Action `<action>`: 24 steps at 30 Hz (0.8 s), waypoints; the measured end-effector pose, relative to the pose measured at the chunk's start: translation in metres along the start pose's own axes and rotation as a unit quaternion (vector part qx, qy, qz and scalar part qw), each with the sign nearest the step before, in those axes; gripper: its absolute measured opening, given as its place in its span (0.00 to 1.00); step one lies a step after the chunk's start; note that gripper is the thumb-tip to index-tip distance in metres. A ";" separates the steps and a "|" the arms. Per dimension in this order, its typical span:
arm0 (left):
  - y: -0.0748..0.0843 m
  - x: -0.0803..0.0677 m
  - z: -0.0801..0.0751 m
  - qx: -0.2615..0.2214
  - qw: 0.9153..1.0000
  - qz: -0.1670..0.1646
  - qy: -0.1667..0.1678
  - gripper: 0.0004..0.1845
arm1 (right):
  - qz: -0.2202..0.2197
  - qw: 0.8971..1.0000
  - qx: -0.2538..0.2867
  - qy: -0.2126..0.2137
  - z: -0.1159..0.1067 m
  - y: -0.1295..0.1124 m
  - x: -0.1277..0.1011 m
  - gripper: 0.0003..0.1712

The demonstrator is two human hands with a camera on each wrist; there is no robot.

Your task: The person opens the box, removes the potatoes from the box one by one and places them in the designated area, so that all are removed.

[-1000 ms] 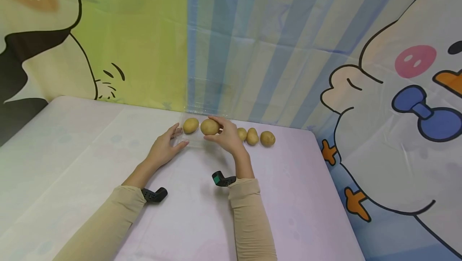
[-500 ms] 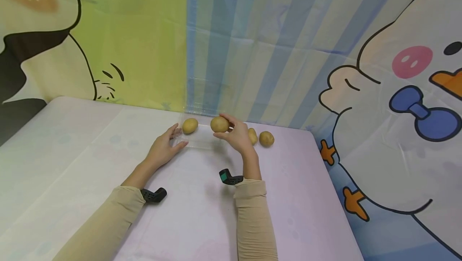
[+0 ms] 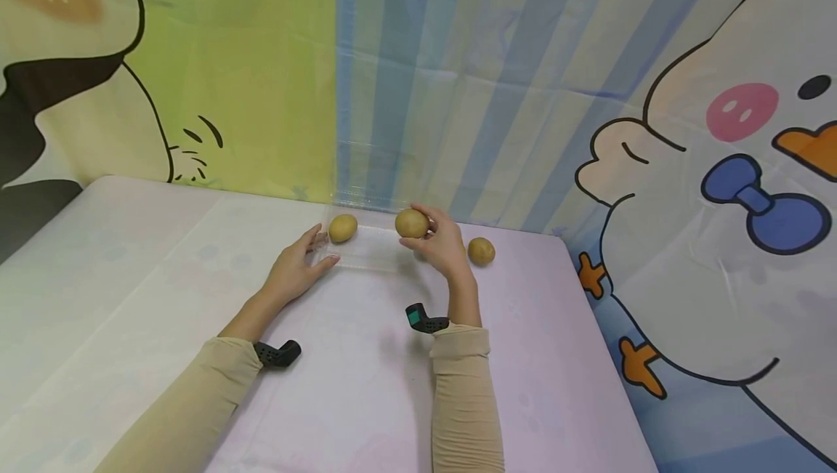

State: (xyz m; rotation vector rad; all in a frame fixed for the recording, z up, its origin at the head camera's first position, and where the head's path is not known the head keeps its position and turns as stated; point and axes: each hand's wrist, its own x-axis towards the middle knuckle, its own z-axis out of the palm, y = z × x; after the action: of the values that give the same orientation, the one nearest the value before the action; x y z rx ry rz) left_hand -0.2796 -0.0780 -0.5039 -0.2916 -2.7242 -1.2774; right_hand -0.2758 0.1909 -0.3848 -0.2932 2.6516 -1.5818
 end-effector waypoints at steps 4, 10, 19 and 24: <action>0.000 0.000 0.000 0.002 1.000 -0.002 0.000 0.48 | 0.000 1.000 0.000 0.007 -0.006 0.000 -0.004 0.39; 0.000 0.000 0.000 0.000 1.000 -0.003 -0.003 0.48 | 0.014 1.000 0.015 0.011 -0.017 0.008 -0.005 0.38; 0.000 -0.001 0.000 -0.001 1.000 -0.004 -0.004 0.47 | 0.053 0.998 -0.008 0.034 -0.025 0.030 0.000 0.41; 0.001 -0.001 -0.001 -0.002 1.000 0.001 -0.001 0.47 | 0.047 0.999 0.002 0.020 -0.030 0.034 -0.002 0.41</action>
State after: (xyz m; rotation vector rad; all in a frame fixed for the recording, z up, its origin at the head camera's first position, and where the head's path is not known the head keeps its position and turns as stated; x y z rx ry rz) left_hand -0.2786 -0.0782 -0.5033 -0.2953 -2.7218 -1.2839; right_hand -0.2826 0.2329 -0.4006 -0.1356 2.6481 -1.5825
